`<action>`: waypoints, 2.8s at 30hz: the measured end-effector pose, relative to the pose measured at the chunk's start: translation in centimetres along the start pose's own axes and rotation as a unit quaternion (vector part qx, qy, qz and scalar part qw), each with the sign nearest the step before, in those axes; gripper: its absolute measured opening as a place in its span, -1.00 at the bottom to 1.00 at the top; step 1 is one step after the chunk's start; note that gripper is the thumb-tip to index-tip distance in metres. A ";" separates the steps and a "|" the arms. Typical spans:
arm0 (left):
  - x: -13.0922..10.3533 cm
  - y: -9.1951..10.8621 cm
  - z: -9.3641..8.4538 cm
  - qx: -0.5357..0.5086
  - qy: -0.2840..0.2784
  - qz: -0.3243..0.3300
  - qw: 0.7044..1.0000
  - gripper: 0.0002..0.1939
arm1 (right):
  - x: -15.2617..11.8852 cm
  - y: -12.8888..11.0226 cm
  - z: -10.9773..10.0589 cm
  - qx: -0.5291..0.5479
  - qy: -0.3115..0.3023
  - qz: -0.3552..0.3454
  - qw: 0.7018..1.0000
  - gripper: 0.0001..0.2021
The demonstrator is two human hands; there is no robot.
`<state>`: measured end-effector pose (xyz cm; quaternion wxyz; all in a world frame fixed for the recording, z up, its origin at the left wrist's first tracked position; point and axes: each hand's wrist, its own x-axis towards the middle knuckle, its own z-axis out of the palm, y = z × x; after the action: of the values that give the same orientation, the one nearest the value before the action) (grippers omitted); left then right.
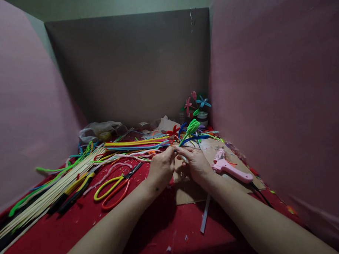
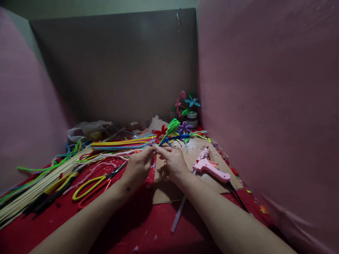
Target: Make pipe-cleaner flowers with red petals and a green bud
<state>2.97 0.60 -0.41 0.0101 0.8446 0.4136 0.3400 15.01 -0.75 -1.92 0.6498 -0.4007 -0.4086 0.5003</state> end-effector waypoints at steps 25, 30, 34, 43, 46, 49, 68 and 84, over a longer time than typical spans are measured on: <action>0.8 -1.0 -0.6 -0.694 -0.190 -0.198 0.666 -0.82 | 1.0 0.0 -0.6 0.100 -0.149 -0.040 0.983 -0.84; 1.0 -0.9 -1.0 -0.645 -0.202 -0.171 0.717 -0.83 | 0.5 -0.4 -0.5 0.065 -0.094 -0.086 0.990 -0.87; 0.7 -0.4 -0.6 -0.334 -0.055 -0.071 0.938 -0.84 | 0.0 -0.3 -0.4 0.015 -0.051 -0.090 0.994 -0.80; 0.6 -0.7 -0.2 -0.331 -0.029 -0.101 0.938 -0.84 | 0.0 0.0 -0.3 0.016 -0.088 -0.041 0.995 -0.83; 1.1 -0.6 -0.5 -0.450 -0.073 -0.149 0.877 -0.80 | 0.3 0.0 -0.2 0.032 -0.098 -0.019 0.994 -0.84; 1.2 -0.5 -0.8 -0.499 -0.102 -0.168 0.844 -0.79 | 0.5 0.0 -0.3 0.057 -0.094 -0.004 0.994 -0.83; 1.1 -0.8 -1.3 -0.556 -0.176 -0.141 0.800 -0.79 | 0.4 -0.4 -0.6 0.082 -0.055 -0.045 0.994 -0.90; 0.5 -0.7 -0.4 -0.222 0.037 -0.036 0.974 -0.82 | 0.4 -0.1 -0.3 -0.024 -0.065 -0.073 0.995 -0.82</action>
<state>2.45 1.26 0.00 0.1939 0.7928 0.3578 0.4538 15.40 -0.45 -1.92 0.6468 -0.3521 -0.4896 0.4668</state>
